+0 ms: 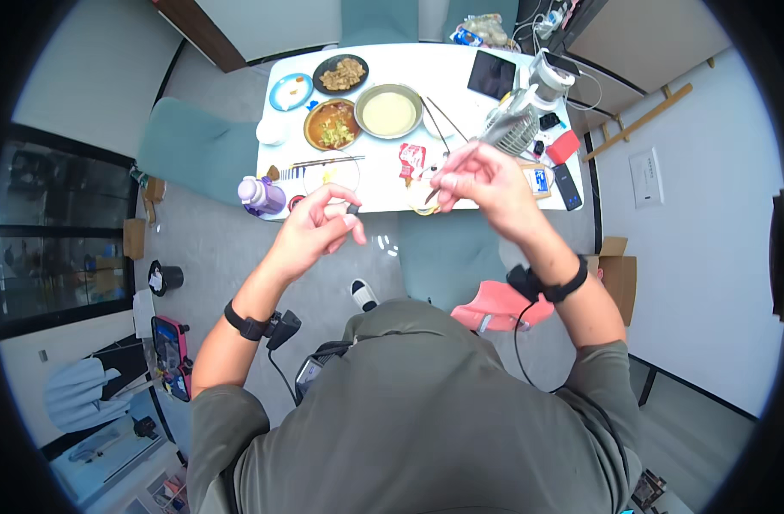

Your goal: The person detaches a black strap from a pink sun hat, removes a small plastic component from the strap using a metal spoon as a lever, and then reattaches the component to the strap.

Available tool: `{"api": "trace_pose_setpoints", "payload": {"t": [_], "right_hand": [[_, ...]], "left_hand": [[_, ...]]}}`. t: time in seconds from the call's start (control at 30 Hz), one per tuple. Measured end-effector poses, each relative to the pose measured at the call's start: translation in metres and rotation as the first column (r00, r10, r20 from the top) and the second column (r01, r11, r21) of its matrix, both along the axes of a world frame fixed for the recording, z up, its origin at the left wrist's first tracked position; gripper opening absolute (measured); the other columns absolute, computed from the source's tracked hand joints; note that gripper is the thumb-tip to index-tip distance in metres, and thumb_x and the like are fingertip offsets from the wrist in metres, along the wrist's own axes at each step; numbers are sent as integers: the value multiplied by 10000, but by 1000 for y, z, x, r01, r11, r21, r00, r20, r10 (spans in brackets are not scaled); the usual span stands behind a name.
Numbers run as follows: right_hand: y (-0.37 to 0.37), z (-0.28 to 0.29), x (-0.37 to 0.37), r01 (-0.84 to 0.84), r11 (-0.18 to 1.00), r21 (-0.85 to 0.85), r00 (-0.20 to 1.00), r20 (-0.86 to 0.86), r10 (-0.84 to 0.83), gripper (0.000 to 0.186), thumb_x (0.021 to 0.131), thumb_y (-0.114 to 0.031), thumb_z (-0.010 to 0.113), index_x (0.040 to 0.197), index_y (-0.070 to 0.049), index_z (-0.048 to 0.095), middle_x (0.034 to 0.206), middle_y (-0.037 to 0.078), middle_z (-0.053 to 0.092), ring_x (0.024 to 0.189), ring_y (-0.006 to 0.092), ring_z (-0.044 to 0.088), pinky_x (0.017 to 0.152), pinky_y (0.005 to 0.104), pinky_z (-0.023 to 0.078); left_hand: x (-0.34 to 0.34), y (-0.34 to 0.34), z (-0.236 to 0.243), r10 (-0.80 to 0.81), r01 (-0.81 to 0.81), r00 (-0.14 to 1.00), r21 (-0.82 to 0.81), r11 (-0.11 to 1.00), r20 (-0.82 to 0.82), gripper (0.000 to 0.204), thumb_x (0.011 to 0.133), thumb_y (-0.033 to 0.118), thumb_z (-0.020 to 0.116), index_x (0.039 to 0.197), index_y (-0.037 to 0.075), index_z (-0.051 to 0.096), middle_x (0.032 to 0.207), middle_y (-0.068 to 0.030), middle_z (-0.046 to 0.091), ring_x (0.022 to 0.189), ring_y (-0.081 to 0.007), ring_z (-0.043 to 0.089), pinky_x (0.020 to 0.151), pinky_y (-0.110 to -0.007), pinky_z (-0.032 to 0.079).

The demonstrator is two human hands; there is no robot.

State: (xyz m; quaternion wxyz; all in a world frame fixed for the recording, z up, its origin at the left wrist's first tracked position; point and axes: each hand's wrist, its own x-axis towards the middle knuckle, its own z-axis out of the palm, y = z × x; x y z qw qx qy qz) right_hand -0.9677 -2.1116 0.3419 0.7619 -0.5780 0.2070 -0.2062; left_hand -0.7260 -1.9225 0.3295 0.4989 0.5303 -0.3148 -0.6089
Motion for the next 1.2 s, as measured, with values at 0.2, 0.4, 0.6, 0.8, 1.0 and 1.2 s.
{"api": "trace_pose_setpoints", "payload": {"t": [0.2, 0.4, 0.6, 0.8, 1.0, 1.2], "right_hand": [[91, 55, 3, 344, 700, -625, 908, 413, -77, 151, 979, 30, 631, 1110, 30, 558, 1036, 184, 733, 942, 284, 747, 818, 337, 608], [122, 66, 2, 518, 491, -700, 824, 563, -66, 260, 920, 43, 706, 1120, 10, 544, 1027, 193, 742, 954, 315, 754, 772, 376, 623], [137, 78, -2, 517, 452, -727, 835, 545, -78, 366, 850, 125, 741, 1131, 16, 532, 1039, 204, 733, 965, 322, 750, 791, 372, 625], [140, 80, -2, 553, 440, -707, 800, 598, -45, 365, 851, 133, 737, 1124, 18, 523, 1031, 208, 726, 965, 317, 748, 775, 377, 629], [136, 88, -4, 554, 195, -809, 811, 578, 95, 404, 767, 123, 769, 1111, 37, 576, 1041, 209, 712, 942, 333, 747, 726, 393, 638], [132, 104, -20, 433, 111, -894, 880, 446, 165, 338, 735, 5, 737, 1061, 65, 669, 1042, 225, 710, 906, 336, 741, 736, 392, 635]], "left_hand": [[-42, 21, 92, -50, 97, 982, -263, 960, 182, 246, 1019, 50, 540, 1263, 23, 531, 809, -56, 689, 677, -63, 581, 623, -217, 422], [-65, 41, 108, -8, 78, 979, -340, 937, 202, 291, 1021, 3, 504, 1308, 16, 457, 772, -29, 643, 729, -74, 593, 684, -250, 456], [-69, 56, 110, 21, 94, 969, -448, 889, 245, 335, 1037, 77, 578, 1331, -10, 444, 807, -38, 691, 795, -87, 635, 746, -245, 483], [-66, 67, 117, -3, 169, 932, -428, 888, 362, 383, 1018, 13, 597, 1348, -41, 409, 978, -117, 709, 882, -144, 700, 803, -266, 530], [-70, 72, 118, 78, 138, 888, -425, 895, 452, 361, 993, 25, 639, 1299, -33, 455, 916, -92, 731, 866, -145, 717, 777, -256, 532], [-71, 74, 123, 184, 207, 775, -518, 830, 605, 344, 957, 33, 692, 1234, -27, 498, 902, -103, 759, 868, -176, 754, 712, -262, 568]]}}
